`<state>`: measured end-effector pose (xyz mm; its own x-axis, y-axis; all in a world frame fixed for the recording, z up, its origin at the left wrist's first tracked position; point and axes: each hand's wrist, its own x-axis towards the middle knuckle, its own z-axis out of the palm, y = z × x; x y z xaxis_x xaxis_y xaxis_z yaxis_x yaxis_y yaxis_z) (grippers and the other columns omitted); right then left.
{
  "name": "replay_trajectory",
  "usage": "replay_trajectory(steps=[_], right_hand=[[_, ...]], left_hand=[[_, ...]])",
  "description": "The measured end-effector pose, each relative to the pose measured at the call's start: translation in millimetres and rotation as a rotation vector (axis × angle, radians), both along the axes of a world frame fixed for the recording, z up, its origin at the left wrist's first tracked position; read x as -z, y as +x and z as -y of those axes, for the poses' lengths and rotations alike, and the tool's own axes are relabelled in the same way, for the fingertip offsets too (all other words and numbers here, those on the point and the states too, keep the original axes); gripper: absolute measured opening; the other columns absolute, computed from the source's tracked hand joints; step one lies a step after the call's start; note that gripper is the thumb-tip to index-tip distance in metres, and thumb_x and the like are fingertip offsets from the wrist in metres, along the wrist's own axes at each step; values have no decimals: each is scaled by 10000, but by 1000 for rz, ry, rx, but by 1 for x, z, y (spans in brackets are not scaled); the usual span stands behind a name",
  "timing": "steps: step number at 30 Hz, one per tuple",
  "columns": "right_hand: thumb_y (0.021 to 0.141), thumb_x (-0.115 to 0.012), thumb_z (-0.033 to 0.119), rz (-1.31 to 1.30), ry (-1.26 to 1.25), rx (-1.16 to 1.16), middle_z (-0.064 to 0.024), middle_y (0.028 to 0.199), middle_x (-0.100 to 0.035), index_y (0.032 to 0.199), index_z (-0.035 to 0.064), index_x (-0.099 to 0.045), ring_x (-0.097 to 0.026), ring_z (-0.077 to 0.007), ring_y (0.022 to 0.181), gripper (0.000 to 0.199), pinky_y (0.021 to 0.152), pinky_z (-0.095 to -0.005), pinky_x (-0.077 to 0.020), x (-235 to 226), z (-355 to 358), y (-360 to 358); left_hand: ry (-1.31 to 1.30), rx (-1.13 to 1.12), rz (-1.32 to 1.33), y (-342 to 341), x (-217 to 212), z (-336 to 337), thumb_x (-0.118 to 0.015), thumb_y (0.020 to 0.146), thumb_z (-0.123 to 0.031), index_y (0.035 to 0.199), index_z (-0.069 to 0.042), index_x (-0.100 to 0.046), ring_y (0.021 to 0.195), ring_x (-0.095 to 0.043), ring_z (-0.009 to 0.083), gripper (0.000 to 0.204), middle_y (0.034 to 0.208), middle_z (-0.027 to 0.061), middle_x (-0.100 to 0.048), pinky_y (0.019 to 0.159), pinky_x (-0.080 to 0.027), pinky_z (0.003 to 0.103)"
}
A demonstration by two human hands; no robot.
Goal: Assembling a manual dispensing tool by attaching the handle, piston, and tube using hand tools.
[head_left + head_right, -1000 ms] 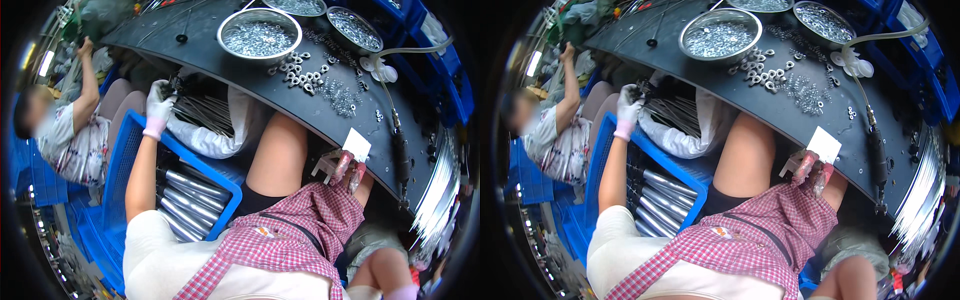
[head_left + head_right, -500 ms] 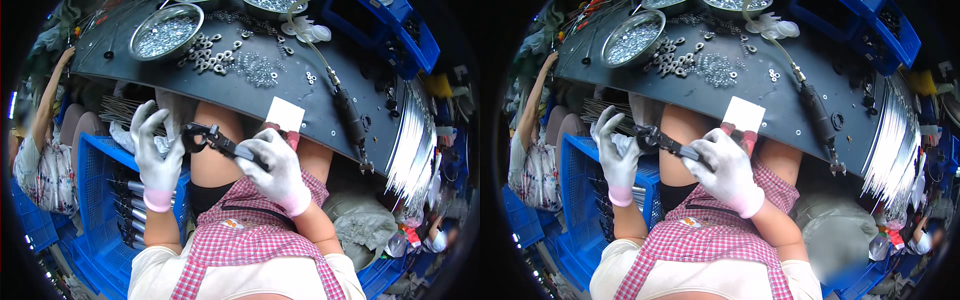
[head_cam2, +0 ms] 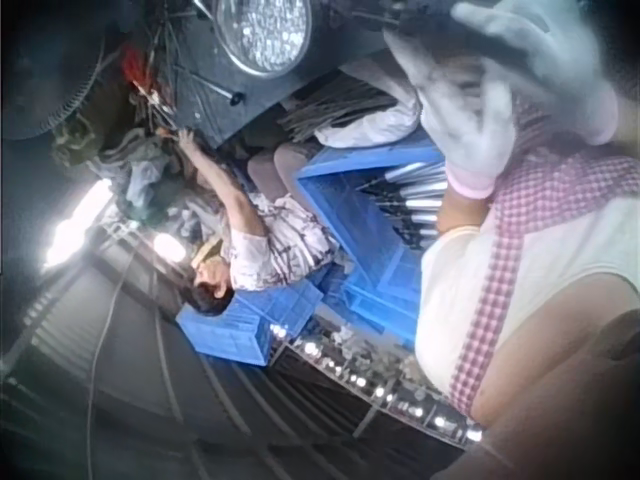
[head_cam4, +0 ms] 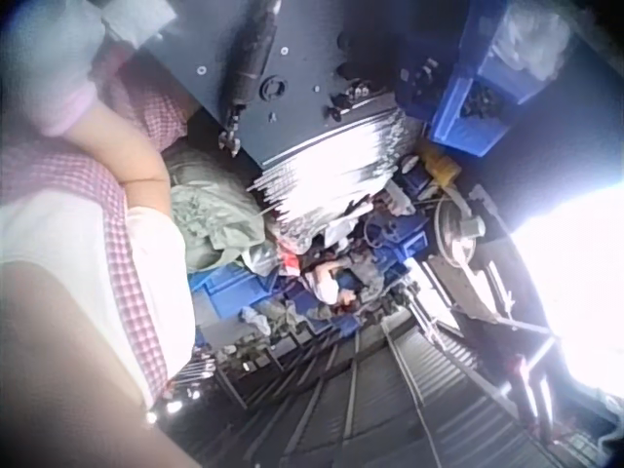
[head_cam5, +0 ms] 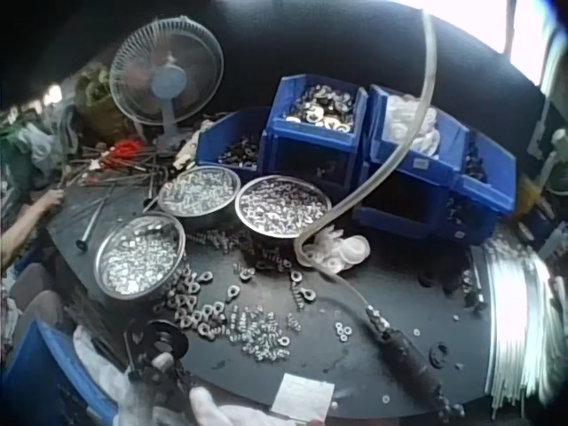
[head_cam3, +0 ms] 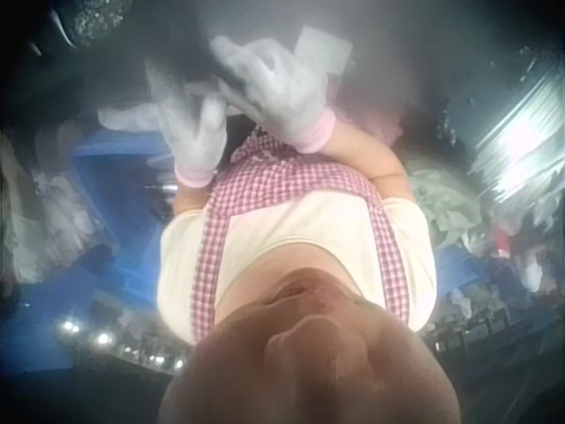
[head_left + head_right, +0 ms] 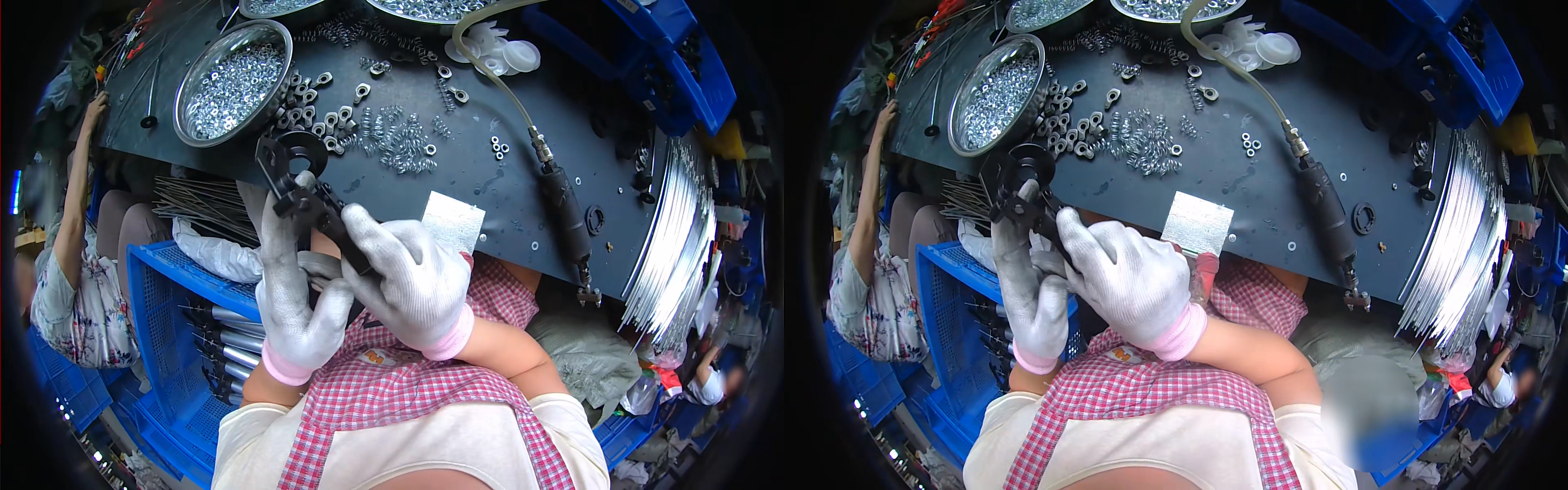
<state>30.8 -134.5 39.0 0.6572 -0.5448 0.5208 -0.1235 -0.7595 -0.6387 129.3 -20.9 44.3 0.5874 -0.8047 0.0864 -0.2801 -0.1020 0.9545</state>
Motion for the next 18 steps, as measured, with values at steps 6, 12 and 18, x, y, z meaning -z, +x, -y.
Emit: replay_trajectory(steps=[6, 12, 18], right_hand=[[726, -750, 113, -43, 148, -89, -108, 966, -635, 1215, 49, -585, -651, -239, 777, 520, 645, -328, -537, -11, -4, 8], [845, -649, 214, -59, 490, -48, -101, 840, -663, 1017, 90, -679, -658, -251, 743, 214, 656, -359, -529, -4, 63, -1], [841, -667, 266, -456, -22, 340, -116, 944, -610, 957, 76, -649, -638, -274, 884, 224, 763, -394, -512, 66, 129, 12]], left_hand=[[-499, 5, -268, -10, 8, 27, -535, 946, -253, 1520, -176, -44, 1082, -609, 303, 760, 1522, 179, -236, 870, -523, 363], [-493, -389, -702, 18, -4, 26, -457, 982, -120, 1440, -125, -245, 680, -633, 178, 505, 1284, 151, -489, 555, -558, 267], [-601, -150, -203, 28, 3, 27, -544, 937, -40, 1228, -170, -453, 582, -559, 119, 332, 1301, 199, -507, 348, -338, 161]])
